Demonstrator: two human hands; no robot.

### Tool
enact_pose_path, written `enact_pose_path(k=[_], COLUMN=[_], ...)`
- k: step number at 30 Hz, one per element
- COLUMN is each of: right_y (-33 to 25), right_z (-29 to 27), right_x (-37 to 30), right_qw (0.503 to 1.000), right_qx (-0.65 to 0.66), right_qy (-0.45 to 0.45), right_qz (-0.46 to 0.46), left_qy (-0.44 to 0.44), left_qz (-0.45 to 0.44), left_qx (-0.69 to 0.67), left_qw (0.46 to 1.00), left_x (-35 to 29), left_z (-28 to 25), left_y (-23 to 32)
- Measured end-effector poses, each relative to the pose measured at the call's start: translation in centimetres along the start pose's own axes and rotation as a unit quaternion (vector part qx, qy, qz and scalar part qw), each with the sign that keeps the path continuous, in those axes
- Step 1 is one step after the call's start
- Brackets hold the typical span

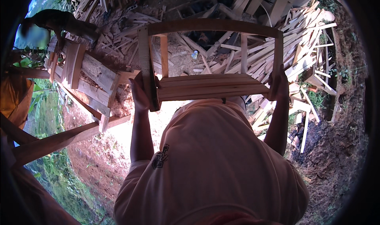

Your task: The person sits on the ground and uses a hammer to drive nails into wooden pieces to assemble a small wooden stool. They repeatedly position the wood, strike the nails, and inspect the joints to ensure stability.

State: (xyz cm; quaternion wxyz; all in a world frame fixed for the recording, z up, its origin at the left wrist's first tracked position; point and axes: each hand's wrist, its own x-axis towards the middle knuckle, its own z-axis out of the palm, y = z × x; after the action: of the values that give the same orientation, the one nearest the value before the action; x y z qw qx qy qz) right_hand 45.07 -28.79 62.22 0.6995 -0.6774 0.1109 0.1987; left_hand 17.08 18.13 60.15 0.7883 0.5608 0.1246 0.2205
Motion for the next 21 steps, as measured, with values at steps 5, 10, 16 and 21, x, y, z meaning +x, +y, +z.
enact_pose_path(k=[5,10,16,21], right_y=[0.3,0.1,-0.3,0.3], right_z=[-0.7,-0.4,-0.4,-0.8], right_x=[0.4,0.1,-0.2,0.4], right_qw=[1.0,1.0,1.0,1.0], right_qx=[0.007,0.02,-0.016,-0.005], right_qy=[-0.004,0.017,0.003,0.023], right_qz=[-0.001,0.013,0.009,0.006], left_qy=[0.018,0.035,0.012,0.017], left_qz=[-0.011,-0.021,-0.019,-0.006], left_qx=[0.001,0.01,-0.006,0.004], left_qw=[1.0,0.999,1.0,1.0], left_x=[-0.4,-0.3,-0.2,-0.1], left_z=[0.8,1.6,1.6,2.1], left_y=[0.3,0.8,1.3,1.5])
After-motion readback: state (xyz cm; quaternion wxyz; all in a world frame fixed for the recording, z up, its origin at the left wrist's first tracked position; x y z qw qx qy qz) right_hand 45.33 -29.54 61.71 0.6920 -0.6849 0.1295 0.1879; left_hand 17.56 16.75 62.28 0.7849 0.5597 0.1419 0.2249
